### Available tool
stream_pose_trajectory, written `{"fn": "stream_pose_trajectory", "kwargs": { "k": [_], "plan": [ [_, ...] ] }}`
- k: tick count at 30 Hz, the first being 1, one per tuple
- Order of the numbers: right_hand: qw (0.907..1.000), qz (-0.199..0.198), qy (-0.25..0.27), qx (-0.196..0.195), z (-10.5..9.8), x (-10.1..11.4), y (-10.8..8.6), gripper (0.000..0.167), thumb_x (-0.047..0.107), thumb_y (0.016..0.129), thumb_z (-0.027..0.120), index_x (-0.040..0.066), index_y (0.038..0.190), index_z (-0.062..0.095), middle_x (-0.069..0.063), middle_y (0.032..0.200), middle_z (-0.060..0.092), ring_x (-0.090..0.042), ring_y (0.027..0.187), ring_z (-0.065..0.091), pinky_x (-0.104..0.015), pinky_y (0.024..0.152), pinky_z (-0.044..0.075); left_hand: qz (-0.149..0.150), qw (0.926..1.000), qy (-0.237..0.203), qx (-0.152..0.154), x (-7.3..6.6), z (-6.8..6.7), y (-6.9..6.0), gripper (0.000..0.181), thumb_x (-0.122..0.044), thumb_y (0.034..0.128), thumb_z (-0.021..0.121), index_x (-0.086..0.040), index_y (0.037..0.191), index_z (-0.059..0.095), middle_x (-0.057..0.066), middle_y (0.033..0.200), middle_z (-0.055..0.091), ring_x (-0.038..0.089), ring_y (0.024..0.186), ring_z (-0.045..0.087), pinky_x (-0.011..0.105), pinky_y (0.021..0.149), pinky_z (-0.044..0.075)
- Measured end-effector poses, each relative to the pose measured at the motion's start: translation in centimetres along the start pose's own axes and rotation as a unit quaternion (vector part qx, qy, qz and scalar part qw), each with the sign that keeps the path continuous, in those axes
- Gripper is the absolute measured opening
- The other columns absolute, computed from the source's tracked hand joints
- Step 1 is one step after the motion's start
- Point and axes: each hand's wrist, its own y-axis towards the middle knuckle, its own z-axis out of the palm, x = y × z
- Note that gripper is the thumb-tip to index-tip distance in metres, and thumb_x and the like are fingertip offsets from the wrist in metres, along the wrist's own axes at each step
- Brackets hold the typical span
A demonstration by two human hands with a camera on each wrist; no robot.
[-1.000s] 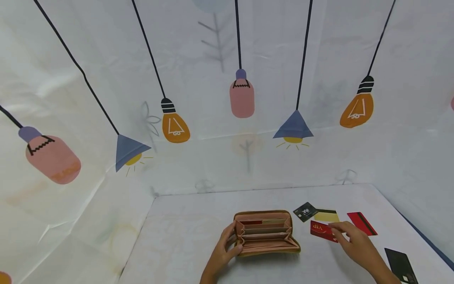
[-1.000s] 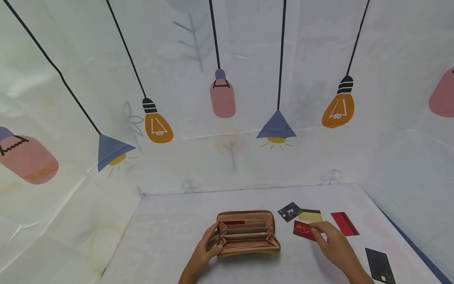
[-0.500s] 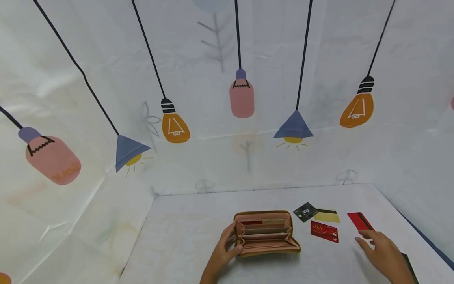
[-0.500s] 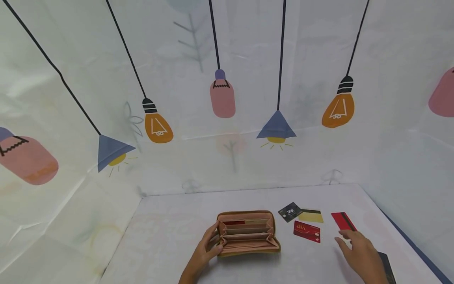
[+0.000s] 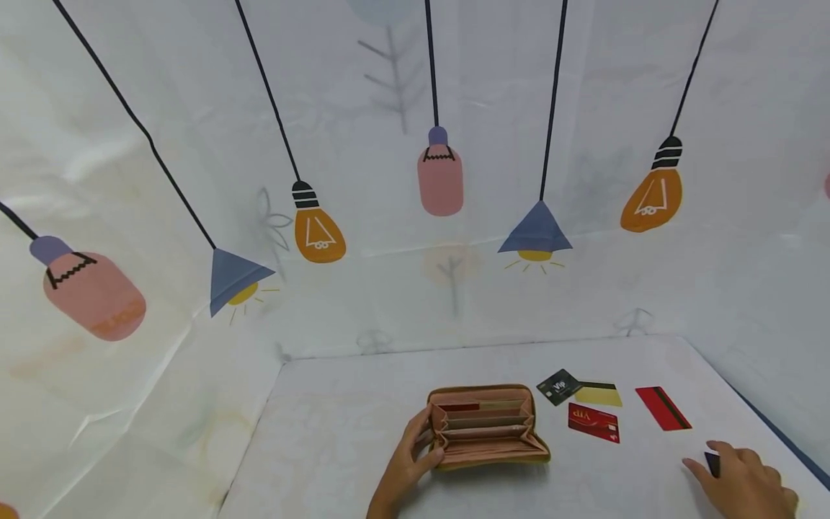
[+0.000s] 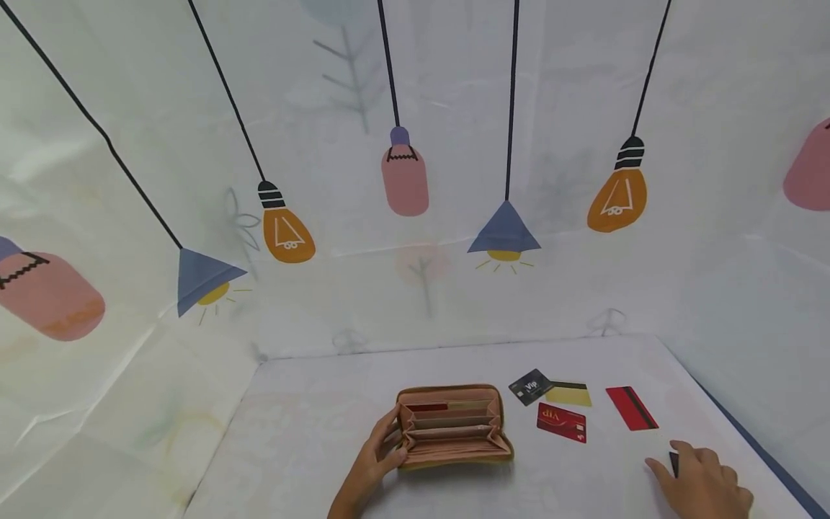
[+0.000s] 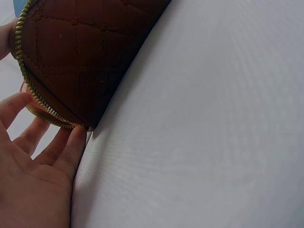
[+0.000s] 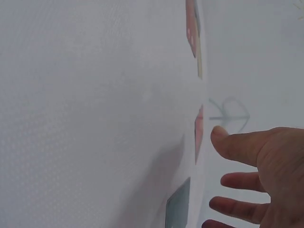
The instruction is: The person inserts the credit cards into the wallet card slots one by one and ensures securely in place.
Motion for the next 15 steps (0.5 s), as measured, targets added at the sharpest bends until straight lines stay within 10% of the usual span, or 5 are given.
{"fn": "stream_pose_trajectory", "kwargs": {
  "k": [15],
  "plan": [
    [0.9949,0.101,-0.006,0.002,2.4,-1.8,0.4,0.080,0.040,0.082,0.077,-0.020,0.112,0.034,-0.040,0.108,0.032,-0.049,0.106,0.035,-0.054,0.082,0.050,-0.014,0.9998,-0.004,-0.011,-0.4,0.1,0.0,0.072,-0.012,0.0970,0.064,-0.017,0.159,0.028,0.016,0.161,0.028,0.035,0.143,0.037,0.032,0.114,0.042]
  ]
}}
